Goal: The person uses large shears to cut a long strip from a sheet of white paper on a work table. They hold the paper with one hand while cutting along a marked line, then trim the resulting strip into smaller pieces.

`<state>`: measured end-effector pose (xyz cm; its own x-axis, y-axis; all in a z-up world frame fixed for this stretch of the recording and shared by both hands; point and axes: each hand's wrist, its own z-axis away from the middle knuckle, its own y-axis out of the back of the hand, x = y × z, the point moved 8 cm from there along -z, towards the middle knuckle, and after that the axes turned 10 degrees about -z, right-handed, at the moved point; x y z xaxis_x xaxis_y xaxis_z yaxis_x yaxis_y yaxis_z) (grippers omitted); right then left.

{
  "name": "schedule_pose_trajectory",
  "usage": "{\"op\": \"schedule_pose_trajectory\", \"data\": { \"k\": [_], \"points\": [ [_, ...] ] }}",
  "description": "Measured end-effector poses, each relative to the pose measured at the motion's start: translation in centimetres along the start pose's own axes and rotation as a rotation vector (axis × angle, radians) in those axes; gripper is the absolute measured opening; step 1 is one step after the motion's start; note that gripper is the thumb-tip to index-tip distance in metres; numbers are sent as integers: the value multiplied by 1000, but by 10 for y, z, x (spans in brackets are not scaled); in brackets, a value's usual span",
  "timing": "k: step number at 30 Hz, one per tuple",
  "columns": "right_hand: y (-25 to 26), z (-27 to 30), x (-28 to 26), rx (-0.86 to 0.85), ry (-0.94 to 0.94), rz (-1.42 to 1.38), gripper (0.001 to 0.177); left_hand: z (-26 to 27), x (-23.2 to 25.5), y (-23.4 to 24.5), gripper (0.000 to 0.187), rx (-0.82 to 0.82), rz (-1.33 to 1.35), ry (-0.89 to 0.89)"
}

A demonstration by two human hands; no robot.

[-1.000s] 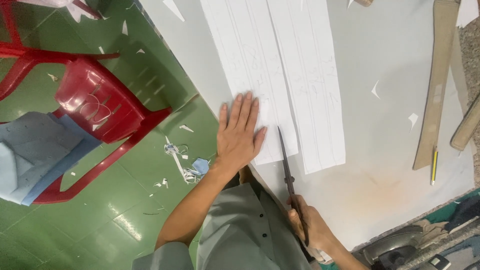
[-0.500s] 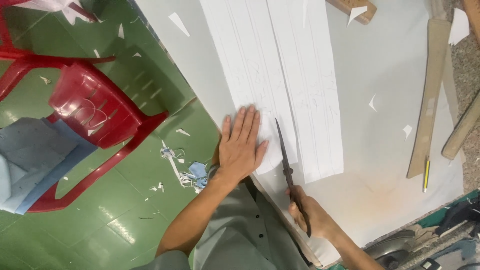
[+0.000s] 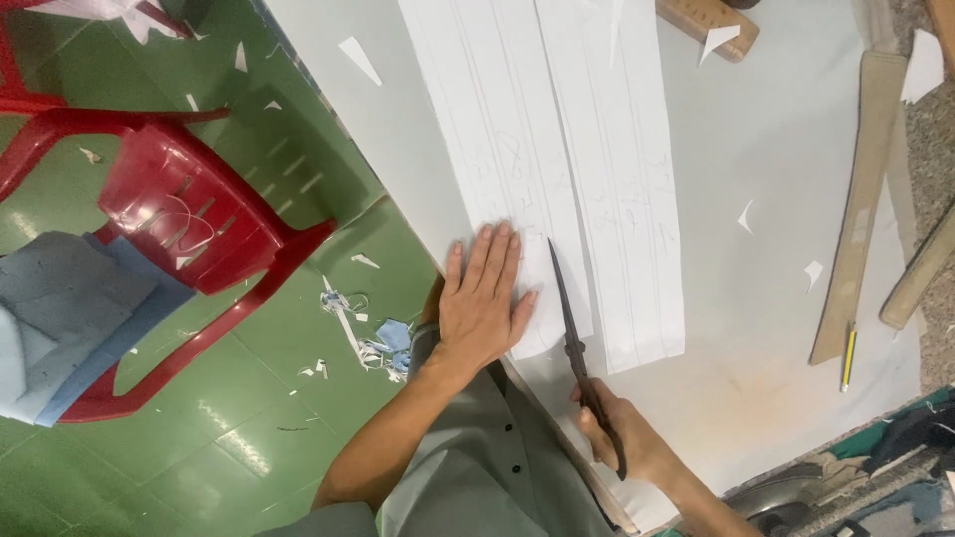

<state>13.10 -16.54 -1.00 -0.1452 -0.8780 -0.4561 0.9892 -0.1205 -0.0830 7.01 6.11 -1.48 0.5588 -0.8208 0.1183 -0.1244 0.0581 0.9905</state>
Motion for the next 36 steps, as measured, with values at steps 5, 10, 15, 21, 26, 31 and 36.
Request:
{"op": "schedule_pose_trajectory", "data": {
  "k": [5,10,15,21,26,31,36],
  "points": [
    [6,-19,-31,1,-13,66,83,0,-3,9,65,46,80,-14],
    [-4,-5,-14,35,0,-9,81,-9,-16,38,61,168,95,-37],
    [-15,12,28,-14,90,-94,70,-38,-33,17,64,-15,-62,-34],
    [-14,4,23,-29,198,88,64,-40,-34,7,63,-19,-69,-39],
    [-14,1,10,17,136,25,83,-39,-35,3,63,-32,-60,-37],
    [-8,3,9,110,197,73,71,-41,-35,5,63,-33,-56,-36],
    [-8,5,5,-77,147,43,73,-41,-37,6,63,-26,-57,-31]
  ]
}}
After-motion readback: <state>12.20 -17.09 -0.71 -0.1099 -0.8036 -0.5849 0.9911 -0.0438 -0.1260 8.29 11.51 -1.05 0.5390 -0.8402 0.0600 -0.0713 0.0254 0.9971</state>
